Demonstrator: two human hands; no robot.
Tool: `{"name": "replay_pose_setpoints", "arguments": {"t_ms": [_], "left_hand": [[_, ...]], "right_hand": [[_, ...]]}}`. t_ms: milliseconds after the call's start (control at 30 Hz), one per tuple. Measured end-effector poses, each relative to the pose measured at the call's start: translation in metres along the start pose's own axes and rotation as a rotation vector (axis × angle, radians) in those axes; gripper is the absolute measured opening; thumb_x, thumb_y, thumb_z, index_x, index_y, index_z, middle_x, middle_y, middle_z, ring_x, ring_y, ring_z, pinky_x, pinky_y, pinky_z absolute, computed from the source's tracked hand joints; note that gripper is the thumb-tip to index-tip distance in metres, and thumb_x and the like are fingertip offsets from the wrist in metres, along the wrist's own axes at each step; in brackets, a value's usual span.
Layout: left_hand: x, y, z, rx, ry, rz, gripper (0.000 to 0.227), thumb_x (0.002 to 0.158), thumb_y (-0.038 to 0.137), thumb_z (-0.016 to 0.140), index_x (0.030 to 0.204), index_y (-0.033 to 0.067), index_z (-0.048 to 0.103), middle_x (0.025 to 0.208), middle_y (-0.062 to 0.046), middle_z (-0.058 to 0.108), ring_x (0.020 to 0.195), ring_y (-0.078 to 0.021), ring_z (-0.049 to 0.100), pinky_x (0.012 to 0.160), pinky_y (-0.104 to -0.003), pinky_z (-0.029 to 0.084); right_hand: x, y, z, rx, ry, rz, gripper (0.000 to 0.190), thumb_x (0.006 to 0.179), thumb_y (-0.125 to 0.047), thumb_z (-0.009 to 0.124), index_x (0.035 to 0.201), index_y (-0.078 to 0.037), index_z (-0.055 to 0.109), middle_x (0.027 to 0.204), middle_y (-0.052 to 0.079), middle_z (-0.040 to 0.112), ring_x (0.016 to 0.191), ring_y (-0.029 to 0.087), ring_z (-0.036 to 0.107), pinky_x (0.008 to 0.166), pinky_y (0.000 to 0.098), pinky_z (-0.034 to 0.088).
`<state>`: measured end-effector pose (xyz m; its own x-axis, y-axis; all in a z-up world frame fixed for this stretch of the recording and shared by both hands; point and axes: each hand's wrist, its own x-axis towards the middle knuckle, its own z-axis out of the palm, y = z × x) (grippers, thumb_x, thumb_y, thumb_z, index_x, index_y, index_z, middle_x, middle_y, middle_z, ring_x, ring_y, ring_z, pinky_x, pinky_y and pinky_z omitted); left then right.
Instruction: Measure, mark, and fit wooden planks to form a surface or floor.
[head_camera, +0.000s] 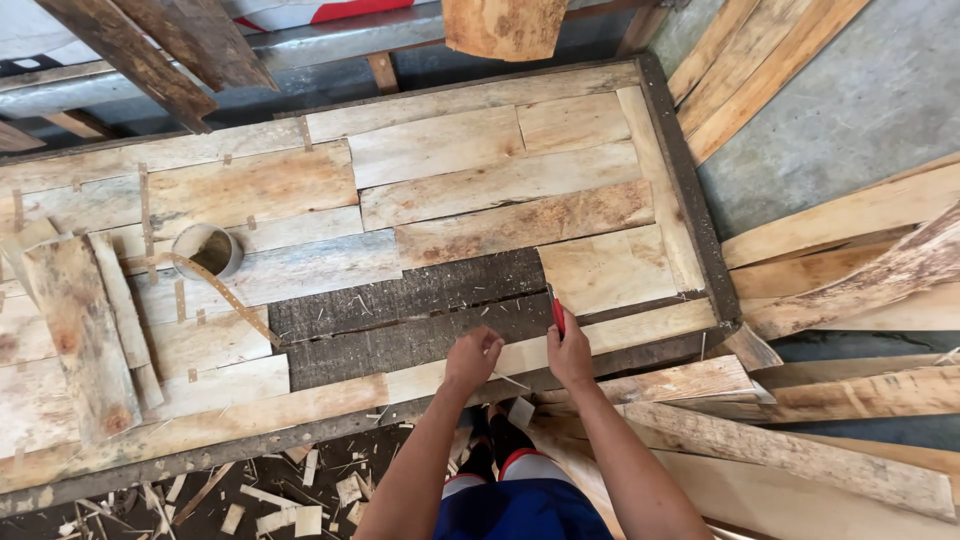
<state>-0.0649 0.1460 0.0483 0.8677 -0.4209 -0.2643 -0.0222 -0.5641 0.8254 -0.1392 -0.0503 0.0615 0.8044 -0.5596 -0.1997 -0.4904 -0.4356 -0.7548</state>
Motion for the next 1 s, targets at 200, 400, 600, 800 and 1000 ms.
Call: {"name": "replay_pose_setpoints", "arguments": {"t_ms": [200,400,600,800,1000], "left_hand": [[0.026,0.026,0.02,0.194,0.013,0.098,0.024,0.089,0.025,0.072,0.109,0.013,0.071,0.117,-0.01,0.068,0.117,-0.033,0.061,0.095,-0.049,0.051],[0.061,0.041,0.059,0.311,-0.055,0.207,0.051,0.086,0.024,0.074,0.135,0.0149,0.062,0.148,-0.01,0.052,0.137,-0.0331,0.047,0.106,-0.053,0.043],[0.089,0.062,0.079,0.421,-0.21,0.14,0.075,0.089,0.025,0.073,0.155,0.0197,0.038,0.166,-0.014,0.024,0.151,-0.0362,0.025,0.116,-0.059,0.03],[0.099,0.053,0.09,0.463,-0.238,0.147,0.074,0.091,0.026,0.07,0.156,0.0209,0.036,0.167,-0.012,0.025,0.153,-0.0364,0.022,0.118,-0.063,0.024],[0.1,0.054,0.088,0.48,-0.261,0.146,0.07,0.093,0.026,0.067,0.156,0.02,0.036,0.167,-0.006,0.027,0.154,-0.0348,0.021,0.118,-0.064,0.022]], "right_hand": [[0.021,0.007,-0.022,-0.013,0.032,-0.01,0.05,0.097,-0.018,0.056,0.147,-0.011,0.05,0.116,0.024,0.071,0.105,0.043,0.069,0.085,0.0497,0.055],[0.052,0.028,-0.032,-0.021,0.101,-0.147,0.048,0.096,-0.011,0.057,0.143,-0.003,0.052,0.126,0.024,0.066,0.119,0.042,0.063,0.098,0.0488,0.051],[0.088,0.055,-0.043,-0.23,0.231,-0.251,0.052,0.093,-0.009,0.056,0.144,-0.003,0.049,0.143,0.024,0.056,0.139,0.043,0.046,0.123,0.0582,0.024],[0.108,0.088,-0.042,-0.317,0.209,-0.106,0.056,0.094,-0.011,0.055,0.148,-0.003,0.044,0.155,0.03,0.041,0.148,0.04,0.035,0.124,0.0639,0.006],[0.108,0.088,-0.038,-0.235,0.188,-0.132,0.057,0.094,-0.01,0.054,0.149,0.001,0.041,0.154,0.032,0.04,0.15,0.046,0.027,0.126,0.0567,0.008]]}}
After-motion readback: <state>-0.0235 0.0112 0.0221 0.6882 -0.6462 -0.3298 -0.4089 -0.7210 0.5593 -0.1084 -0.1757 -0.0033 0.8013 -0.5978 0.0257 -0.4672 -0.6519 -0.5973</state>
